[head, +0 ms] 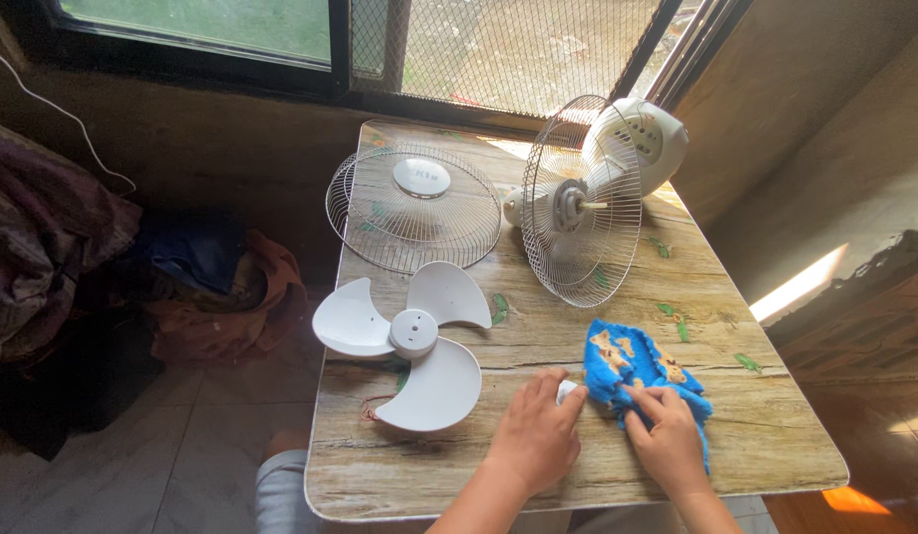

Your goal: The person disassembles a white table fan by removing the front grill and fan blades. They then use a blue cloth to wipe the fan blade hub and the blades themselves on a wooden table.

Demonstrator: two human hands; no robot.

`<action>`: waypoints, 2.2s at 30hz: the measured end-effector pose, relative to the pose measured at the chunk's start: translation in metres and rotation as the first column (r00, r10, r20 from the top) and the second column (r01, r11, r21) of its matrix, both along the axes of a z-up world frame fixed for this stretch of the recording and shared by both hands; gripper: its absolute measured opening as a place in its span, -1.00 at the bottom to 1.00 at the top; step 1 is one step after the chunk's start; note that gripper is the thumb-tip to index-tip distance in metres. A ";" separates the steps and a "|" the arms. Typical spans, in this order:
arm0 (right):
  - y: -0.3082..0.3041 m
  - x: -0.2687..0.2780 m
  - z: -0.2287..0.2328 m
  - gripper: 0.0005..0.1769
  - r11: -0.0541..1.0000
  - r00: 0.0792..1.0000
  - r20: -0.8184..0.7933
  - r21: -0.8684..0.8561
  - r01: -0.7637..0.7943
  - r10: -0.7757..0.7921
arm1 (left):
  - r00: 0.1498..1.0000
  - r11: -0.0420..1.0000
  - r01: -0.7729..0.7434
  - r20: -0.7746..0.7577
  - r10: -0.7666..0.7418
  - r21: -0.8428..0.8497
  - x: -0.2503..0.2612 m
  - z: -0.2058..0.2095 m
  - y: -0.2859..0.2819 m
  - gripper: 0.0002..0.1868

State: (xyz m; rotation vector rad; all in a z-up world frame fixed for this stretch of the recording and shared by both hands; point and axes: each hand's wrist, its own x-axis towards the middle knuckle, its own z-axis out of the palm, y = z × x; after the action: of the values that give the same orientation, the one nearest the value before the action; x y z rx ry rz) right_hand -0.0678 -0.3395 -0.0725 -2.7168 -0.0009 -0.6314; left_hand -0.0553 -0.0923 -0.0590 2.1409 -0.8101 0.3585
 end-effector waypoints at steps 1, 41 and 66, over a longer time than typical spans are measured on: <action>0.003 0.001 0.004 -0.58 0.999 0.999 -0.022 0.015 -0.030 0.030 | 1.000 1.000 -0.001 0.017 0.001 0.014 0.005 -0.004 -0.005 -0.40; -0.172 0.176 0.053 -0.63 0.984 0.971 -0.167 0.024 0.177 -0.170 | 0.999 0.991 0.039 0.018 -0.041 0.125 0.015 -0.019 -0.011 -0.42; 0.014 0.048 0.039 -0.62 0.916 0.977 0.183 0.400 0.029 -0.110 | 0.892 0.981 0.000 0.443 0.088 -0.194 0.042 0.022 0.014 -0.60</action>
State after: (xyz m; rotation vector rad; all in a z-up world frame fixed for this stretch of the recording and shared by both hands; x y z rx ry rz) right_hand -0.0199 -0.3260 -0.0337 -2.2616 0.1577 -0.8281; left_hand -0.0130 -0.0785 -0.0369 1.9211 -0.9399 0.9460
